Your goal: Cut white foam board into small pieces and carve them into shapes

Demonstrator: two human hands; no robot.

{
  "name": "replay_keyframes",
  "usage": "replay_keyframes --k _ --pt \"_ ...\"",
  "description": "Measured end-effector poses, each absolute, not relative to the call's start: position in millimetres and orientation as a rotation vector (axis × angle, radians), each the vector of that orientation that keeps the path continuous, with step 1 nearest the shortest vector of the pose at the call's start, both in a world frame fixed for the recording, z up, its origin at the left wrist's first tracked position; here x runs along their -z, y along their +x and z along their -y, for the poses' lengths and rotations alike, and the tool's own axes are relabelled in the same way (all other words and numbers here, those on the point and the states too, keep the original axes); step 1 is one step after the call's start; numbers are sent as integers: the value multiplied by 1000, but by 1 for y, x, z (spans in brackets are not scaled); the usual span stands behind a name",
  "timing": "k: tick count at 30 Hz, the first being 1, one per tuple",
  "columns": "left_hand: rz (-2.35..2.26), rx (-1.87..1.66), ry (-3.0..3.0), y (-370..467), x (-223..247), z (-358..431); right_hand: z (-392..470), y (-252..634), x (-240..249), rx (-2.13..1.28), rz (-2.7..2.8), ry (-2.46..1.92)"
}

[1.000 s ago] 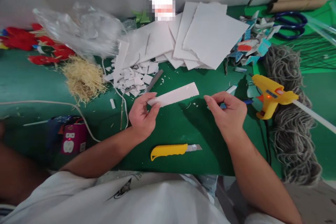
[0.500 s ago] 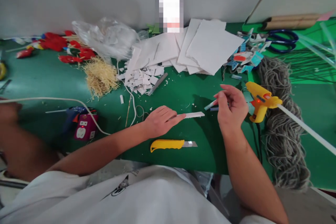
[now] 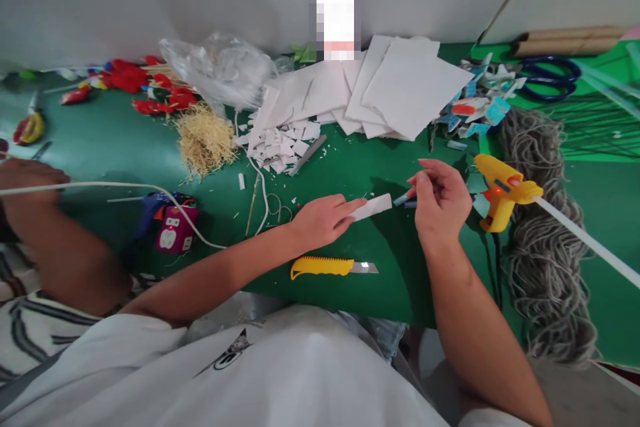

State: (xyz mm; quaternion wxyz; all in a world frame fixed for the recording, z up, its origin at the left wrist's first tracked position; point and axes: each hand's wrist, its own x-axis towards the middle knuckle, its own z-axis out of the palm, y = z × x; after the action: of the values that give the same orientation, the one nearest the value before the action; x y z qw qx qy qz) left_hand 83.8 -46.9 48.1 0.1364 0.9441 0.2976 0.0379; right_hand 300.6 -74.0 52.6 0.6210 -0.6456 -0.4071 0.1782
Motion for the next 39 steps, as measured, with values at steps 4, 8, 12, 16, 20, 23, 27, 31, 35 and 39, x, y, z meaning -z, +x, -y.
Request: replay_keyframes --k 4,8,12,16,20,23,27,31,35,39 --pt "-1114 -107 2680 69 -49 25 74 299 -54 -439 906 -1504" --pt "-1457 -145 2577 48 -50 -8 75 299 -55 -452 885 -1514" --pt "-1495 -181 2523 50 -57 -14 75 299 -55 -440 873 -1508" --pt "-1192 -185 2538 89 -64 7 71 302 -56 -341 812 -1465" --pt "-939 -182 2527 144 -62 17 66 307 -55 -251 737 -1427" --pt "-900 -155 2528 170 -56 13 63 310 -54 -238 718 -1423" --pt "-1020 -177 2538 166 -48 2 63 310 -53 -253 711 -1433" --pt "-1259 -230 2509 123 -44 -10 65 308 -54 -277 714 -1438" --pt "-1465 -284 2474 75 -40 -20 67 307 -54 -308 730 -1441" --pt "-1528 -366 2468 52 -38 -23 68 308 -54 -346 770 -1442"
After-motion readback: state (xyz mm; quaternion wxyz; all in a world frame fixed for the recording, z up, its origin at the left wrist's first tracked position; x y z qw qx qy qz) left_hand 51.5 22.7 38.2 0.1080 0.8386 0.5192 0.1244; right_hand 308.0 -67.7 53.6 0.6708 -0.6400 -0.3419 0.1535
